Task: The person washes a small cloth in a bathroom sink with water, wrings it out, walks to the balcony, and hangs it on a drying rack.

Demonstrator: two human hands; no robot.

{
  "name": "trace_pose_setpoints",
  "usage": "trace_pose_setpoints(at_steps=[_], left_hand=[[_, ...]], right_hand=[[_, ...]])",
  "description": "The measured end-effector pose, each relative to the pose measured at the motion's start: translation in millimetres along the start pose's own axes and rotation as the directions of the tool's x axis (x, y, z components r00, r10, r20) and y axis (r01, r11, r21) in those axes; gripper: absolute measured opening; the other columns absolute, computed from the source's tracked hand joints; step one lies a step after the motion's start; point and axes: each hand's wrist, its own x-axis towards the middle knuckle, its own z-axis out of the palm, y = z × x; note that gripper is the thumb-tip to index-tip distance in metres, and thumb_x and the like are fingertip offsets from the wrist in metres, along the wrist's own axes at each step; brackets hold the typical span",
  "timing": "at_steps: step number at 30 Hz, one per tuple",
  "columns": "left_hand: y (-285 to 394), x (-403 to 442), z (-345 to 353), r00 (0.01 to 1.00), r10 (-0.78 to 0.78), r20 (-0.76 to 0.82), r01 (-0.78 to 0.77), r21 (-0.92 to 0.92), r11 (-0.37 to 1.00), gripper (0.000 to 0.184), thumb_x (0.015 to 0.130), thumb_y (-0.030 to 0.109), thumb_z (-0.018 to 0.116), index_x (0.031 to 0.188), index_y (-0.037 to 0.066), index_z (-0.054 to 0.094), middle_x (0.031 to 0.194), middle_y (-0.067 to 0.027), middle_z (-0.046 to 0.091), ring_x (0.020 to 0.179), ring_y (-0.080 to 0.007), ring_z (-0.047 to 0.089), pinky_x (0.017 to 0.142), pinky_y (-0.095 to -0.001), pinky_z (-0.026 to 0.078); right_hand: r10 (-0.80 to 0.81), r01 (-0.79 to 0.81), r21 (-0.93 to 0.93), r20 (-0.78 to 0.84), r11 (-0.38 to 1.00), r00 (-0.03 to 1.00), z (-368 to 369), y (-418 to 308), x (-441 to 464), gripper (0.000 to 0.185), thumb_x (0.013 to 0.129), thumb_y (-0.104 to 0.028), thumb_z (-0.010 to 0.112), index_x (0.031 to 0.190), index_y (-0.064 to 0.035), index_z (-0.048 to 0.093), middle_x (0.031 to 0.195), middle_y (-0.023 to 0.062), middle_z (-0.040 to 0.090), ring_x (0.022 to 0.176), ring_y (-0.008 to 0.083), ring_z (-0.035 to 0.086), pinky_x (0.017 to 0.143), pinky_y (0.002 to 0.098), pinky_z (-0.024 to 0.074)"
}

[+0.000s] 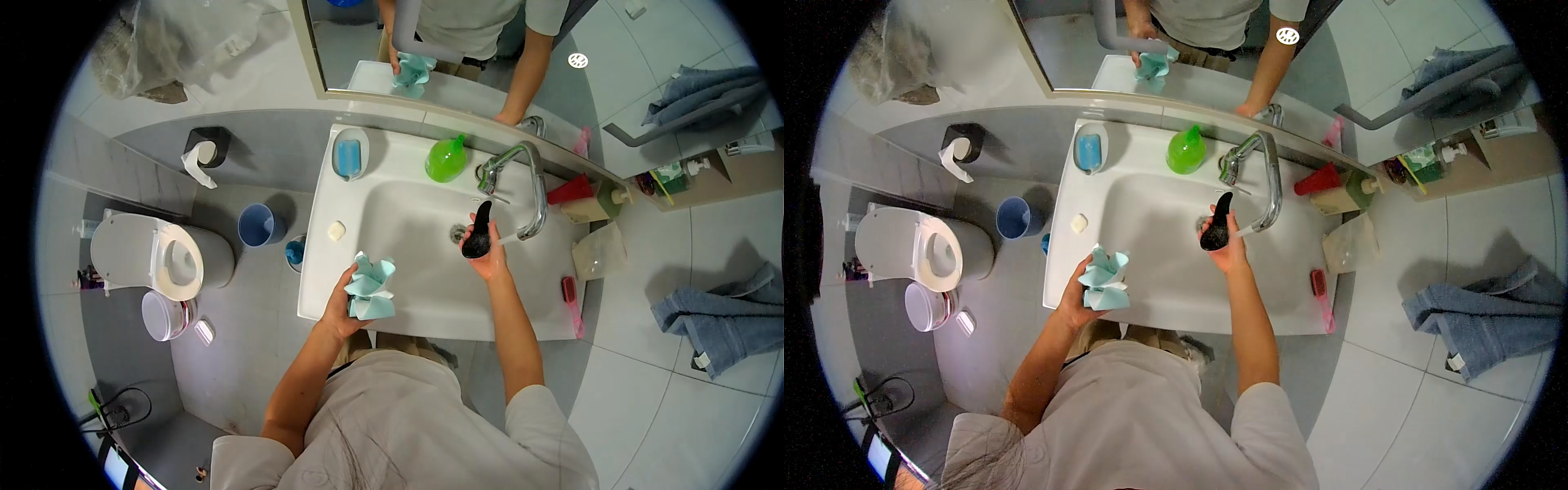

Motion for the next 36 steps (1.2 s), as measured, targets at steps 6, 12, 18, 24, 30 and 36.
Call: trace_pose_setpoints(at_steps=[6, 12, 18, 24, 30, 36], left_hand=[[-3, 2, 10, 1.0, -0.009, -0.005, 0.009, 0.037, 0.999, 0.039, 0.084, 0.05, 0.052, 0.109, 0.021, 0.061, 0.102, -0.0015, 0.063, 0.09, -0.0239, 0.059, 0.079, -0.0398, 0.047], [-10, 11, 25, 0.998, -0.049, -0.03, 0.052, 0.112, 0.992, 0.04, 0.084, 0.052, 0.052, 0.109, 0.022, 0.06, 0.103, -0.0018, 0.062, 0.092, -0.0243, 0.058, 0.08, -0.0406, 0.046], [-18, 25, 25, 0.994, -0.091, 0.063, 0.082, 0.141, 0.987, 0.044, 0.082, 0.052, 0.056, 0.111, 0.02, 0.056, 0.106, -0.0026, 0.058, 0.094, -0.0234, 0.056, 0.083, -0.0424, 0.046], [-23, 25, 38, 0.997, -0.068, 0.028, 0.063, 0.148, 0.987, 0.044, 0.082, 0.052, 0.056, 0.113, 0.02, 0.055, 0.108, -0.0028, 0.057, 0.096, -0.0233, 0.055, 0.084, -0.0425, 0.045], [-30, 23, 36, 0.998, -0.068, -0.016, 0.07, 0.162, 0.984, 0.042, 0.083, 0.051, 0.055, 0.111, 0.021, 0.055, 0.108, -0.0021, 0.057, 0.097, -0.0224, 0.054, 0.084, -0.0425, 0.045], [-34, 30, 38, 0.996, -0.079, 0.047, 0.073, 0.121, 0.99, 0.039, 0.083, 0.05, 0.055, 0.11, 0.021, 0.056, 0.104, -0.0018, 0.058, 0.094, -0.0219, 0.055, 0.081, -0.0413, 0.047]], right_hand=[[0.001, 0.0, -0.03, 0.023, 1.0, 1.0, 15, -13, -28, 0.049, 0.091, -0.042, 0.051, 0.131, -0.0155, 0.042, 0.089, 0.0033, 0.056, 0.089, 0.0183, 0.055, 0.092, 0.0468, 0.0422], [-0.129, 0.133, -0.052, 0.075, 0.99, 0.989, 14, -23, -43, 0.047, 0.09, -0.034, 0.054, 0.133, -0.021, 0.041, 0.097, 0.0013, 0.056, 0.098, 0.0188, 0.054, 0.096, 0.0542, 0.0377], [-0.26, 0.262, -0.09, 0.034, 0.961, 0.965, -6, -30, -43, 0.039, 0.09, -0.024, 0.054, 0.129, -0.0215, 0.045, 0.102, 0.0005, 0.057, 0.102, 0.0198, 0.053, 0.095, 0.0473, 0.04], [-0.709, 0.098, -0.958, -0.128, 0.269, 0.694, -65, -15, -31, 0.031, 0.089, -0.018, 0.058, 0.118, -0.0139, 0.049, 0.098, 0.0012, 0.057, 0.093, 0.0189, 0.054, 0.083, 0.0379, 0.0435], [-0.519, 0.371, -0.46, -0.252, 0.807, 0.817, -81, -16, -21, 0.026, 0.091, -0.022, 0.056, 0.113, -0.0089, 0.048, 0.09, 0.0035, 0.055, 0.083, 0.0161, 0.053, 0.078, 0.0337, 0.0463], [-0.139, 0.134, 0.221, 0.009, 0.966, 0.99, -18, -8, -22, 0.028, 0.093, -0.025, 0.05, 0.112, -0.0059, 0.054, 0.102, 0.0099, 0.059, 0.108, 0.0287, 0.053, 0.1, 0.0506, 0.0373]])
